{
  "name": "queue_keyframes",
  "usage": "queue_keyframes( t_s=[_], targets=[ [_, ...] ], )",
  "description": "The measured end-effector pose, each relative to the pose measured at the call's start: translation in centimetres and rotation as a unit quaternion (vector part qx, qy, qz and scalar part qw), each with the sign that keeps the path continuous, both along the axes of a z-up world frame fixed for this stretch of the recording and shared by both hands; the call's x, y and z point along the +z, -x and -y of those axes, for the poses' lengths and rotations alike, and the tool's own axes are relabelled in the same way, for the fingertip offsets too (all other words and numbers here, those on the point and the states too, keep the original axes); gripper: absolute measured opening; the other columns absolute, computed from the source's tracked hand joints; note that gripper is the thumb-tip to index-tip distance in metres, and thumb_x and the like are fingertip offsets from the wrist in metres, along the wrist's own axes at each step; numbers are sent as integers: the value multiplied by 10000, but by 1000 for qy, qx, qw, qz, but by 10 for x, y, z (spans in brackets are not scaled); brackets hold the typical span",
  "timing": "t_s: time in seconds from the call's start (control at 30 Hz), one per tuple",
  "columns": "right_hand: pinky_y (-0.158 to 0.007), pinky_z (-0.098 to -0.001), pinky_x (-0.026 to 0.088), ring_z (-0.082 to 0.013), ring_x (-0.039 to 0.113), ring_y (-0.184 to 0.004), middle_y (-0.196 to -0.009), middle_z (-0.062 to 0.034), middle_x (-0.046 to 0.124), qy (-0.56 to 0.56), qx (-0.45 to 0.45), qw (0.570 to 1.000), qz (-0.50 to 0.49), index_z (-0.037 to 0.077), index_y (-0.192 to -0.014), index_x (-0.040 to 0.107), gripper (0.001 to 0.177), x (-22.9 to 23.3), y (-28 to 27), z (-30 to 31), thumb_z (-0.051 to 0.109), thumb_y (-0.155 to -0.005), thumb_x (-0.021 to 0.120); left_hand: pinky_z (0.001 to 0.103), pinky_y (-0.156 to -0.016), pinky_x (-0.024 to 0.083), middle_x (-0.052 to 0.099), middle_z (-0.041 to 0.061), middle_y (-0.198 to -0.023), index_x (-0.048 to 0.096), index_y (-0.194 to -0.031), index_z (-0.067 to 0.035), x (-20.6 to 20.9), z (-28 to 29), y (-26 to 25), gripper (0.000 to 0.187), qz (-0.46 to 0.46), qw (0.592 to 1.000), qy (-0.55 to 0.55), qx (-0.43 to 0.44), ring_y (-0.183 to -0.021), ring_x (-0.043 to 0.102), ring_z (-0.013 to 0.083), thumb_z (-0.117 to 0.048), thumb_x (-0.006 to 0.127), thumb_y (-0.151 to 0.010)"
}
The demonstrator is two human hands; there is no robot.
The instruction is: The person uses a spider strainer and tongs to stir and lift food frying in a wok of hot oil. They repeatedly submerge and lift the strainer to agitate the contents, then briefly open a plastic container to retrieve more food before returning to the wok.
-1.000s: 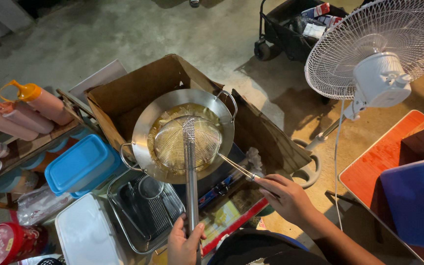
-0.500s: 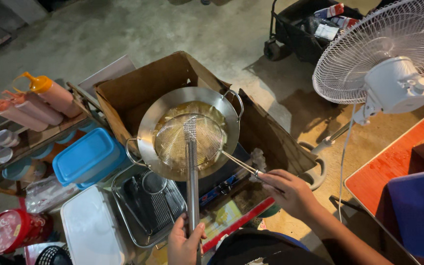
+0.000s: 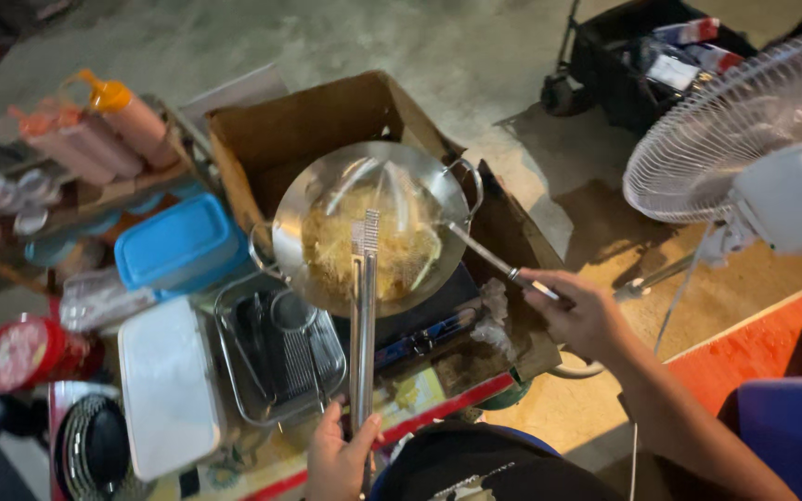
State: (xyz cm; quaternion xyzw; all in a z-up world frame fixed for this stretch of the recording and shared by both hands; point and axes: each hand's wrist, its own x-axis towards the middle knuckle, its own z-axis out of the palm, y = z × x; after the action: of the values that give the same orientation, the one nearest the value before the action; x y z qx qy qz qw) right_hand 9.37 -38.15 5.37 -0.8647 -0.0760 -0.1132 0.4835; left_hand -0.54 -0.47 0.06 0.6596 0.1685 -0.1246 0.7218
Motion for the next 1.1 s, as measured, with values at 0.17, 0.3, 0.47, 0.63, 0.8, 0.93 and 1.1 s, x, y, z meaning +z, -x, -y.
queue_keyframes(
  t_s=[0.17, 0.3, 0.47, 0.63, 0.8, 0.93, 1.1],
  targets=[
    [-759, -222, 511, -59, 628, -869, -1007, -42, 739, -54, 40, 997, -26, 42, -1286, 719, 341, -1, -34, 27, 55, -946, 727, 253, -385, 410, 667, 51, -654, 620, -1189, -5, 16, 14, 18, 352, -24, 999, -36, 27, -429, 535, 85, -135, 731, -881],
    [-834, -181, 538, -48, 701, -974, -1091, -41, 759, -105, 77, 990, -52, 6, -1308, 679, 344, 5, -56, 39, 51, -967, 674, 250, -379, 406, 658, 52, -641, 645, -1215, -40, 33, 29, 25, 377, -20, 998, -20, 52, -417, 525, 80, -153, 729, -865],
    [-592, -194, 464, -29, 581, -727, -1028, -32, 753, -91, 56, 989, -101, 13, -1338, 670, 352, 17, -67, 40, 40, -987, 652, 243, -386, 404, 666, 42, -654, 630, -1236, -44, 43, 44, 35, 413, -19, 997, -22, 77, -429, 524, 69, -162, 740, -856],
    [-522, -195, 423, -28, 511, -611, -981, -32, 736, -109, 73, 985, -111, -8, -1341, 658, 343, 25, -73, 40, 29, -1002, 626, 233, -397, 423, 677, 45, -676, 642, -1230, -37, 46, 57, 46, 404, -21, 994, -38, 96, -437, 537, 66, -173, 743, -864],
    [-532, -182, 424, -22, 519, -622, -980, -47, 730, -100, 82, 986, -103, -35, -1350, 641, 347, 24, -77, 44, 21, -1008, 615, 239, -391, 462, 689, 61, -726, 615, -1260, -27, 46, 61, 50, 399, -2, 997, -14, 82, -426, 556, 72, -194, 695, -907],
    [-516, -177, 402, -22, 508, -594, -885, -16, 691, -118, 76, 983, -121, -23, -1379, 619, 363, 18, -71, 45, 48, -1026, 584, 256, -377, 471, 673, 52, -766, 542, -1388, -101, 44, 59, 47, 486, -41, 997, 15, 68, -400, 557, 89, -224, 635, -926],
    [-486, -196, 356, -27, 469, -578, -812, 18, 624, -118, 25, 979, -166, -1, -1376, 635, 377, 21, -65, 40, 85, -1009, 617, 243, -367, 404, 634, 34, -733, 537, -1414, -129, 43, 44, 42, 463, -43, 999, -7, 20, -388, 493, 81, -271, 590, -976]
  ],
)
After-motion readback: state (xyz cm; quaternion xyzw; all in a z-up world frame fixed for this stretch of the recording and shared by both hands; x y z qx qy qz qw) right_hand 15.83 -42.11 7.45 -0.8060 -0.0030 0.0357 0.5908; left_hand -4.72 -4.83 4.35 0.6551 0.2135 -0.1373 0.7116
